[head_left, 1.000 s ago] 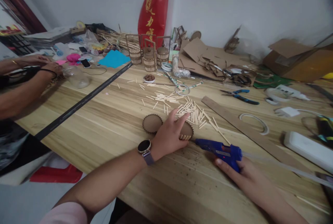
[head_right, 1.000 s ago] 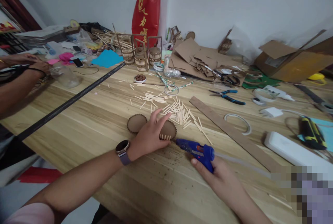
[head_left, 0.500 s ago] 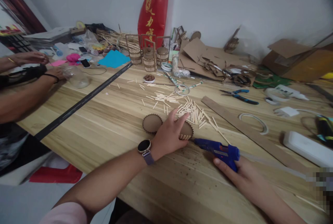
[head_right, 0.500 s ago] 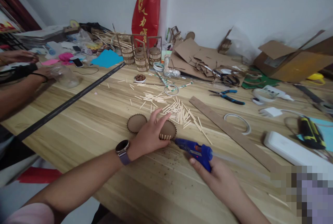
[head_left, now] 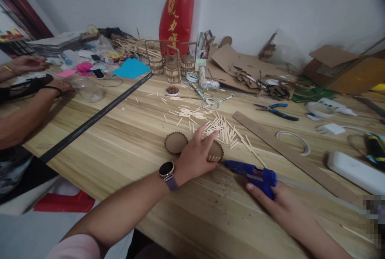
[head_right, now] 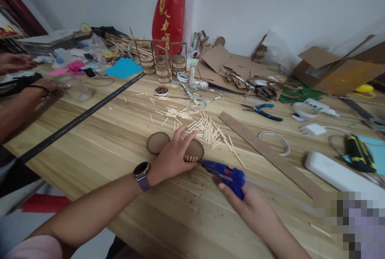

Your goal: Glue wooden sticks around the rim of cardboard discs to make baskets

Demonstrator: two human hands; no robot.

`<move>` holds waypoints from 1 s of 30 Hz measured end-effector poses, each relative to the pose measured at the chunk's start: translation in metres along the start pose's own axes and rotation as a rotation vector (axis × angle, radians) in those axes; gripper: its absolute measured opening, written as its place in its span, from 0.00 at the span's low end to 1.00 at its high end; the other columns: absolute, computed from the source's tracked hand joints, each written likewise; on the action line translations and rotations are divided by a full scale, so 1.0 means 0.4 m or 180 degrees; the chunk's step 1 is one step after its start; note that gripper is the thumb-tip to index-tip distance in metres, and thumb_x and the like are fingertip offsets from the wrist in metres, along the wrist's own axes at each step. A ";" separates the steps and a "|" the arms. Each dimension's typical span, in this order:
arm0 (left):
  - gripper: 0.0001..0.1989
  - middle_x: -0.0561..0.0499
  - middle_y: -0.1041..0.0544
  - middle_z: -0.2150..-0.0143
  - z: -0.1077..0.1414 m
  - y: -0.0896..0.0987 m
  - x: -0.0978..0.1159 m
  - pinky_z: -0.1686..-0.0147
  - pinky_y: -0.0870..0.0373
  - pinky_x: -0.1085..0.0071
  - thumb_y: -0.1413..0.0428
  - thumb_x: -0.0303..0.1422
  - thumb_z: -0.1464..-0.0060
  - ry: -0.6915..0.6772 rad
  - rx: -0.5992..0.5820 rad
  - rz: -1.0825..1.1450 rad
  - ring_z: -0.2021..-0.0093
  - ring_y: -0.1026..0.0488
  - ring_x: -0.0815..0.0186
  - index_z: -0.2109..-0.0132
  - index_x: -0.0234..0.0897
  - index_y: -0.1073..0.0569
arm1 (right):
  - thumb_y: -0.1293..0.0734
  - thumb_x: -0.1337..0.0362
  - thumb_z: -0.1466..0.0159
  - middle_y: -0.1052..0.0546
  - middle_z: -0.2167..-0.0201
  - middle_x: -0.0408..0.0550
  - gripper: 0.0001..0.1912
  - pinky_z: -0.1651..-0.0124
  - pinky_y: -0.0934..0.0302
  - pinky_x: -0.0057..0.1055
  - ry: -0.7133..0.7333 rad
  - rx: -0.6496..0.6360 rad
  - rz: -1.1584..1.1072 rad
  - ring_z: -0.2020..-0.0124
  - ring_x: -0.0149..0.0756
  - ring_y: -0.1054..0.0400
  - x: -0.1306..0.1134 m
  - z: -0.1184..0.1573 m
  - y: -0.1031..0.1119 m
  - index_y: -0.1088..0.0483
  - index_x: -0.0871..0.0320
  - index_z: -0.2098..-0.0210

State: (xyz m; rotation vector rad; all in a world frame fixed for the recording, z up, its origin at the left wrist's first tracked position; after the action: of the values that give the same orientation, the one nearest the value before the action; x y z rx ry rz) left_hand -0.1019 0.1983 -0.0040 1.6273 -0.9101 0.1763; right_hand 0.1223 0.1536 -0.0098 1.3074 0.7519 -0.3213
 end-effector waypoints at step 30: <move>0.46 0.37 0.54 0.32 -0.001 0.001 0.004 0.44 0.33 0.53 0.33 0.31 0.57 0.0007 -0.0041 -0.0106 0.42 0.35 0.51 0.35 0.44 0.49 | 0.35 0.34 0.49 0.31 0.83 0.43 0.31 0.77 0.47 0.27 -0.1518 -0.1013 -0.1635 0.81 0.29 0.41 -0.006 0.056 0.036 0.26 0.58 0.70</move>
State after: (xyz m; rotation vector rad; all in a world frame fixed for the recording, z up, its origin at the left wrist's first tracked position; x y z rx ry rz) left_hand -0.1008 0.1980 -0.0028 1.6290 -0.8803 0.1488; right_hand 0.1364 0.1356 0.0042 0.6811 0.6838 -0.8559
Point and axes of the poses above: each hand's wrist, its own z-axis away from the middle knuckle, its own y-axis out of the back of the hand, x = y × z, the point moved 3 cm from there along -z, towards the middle knuckle
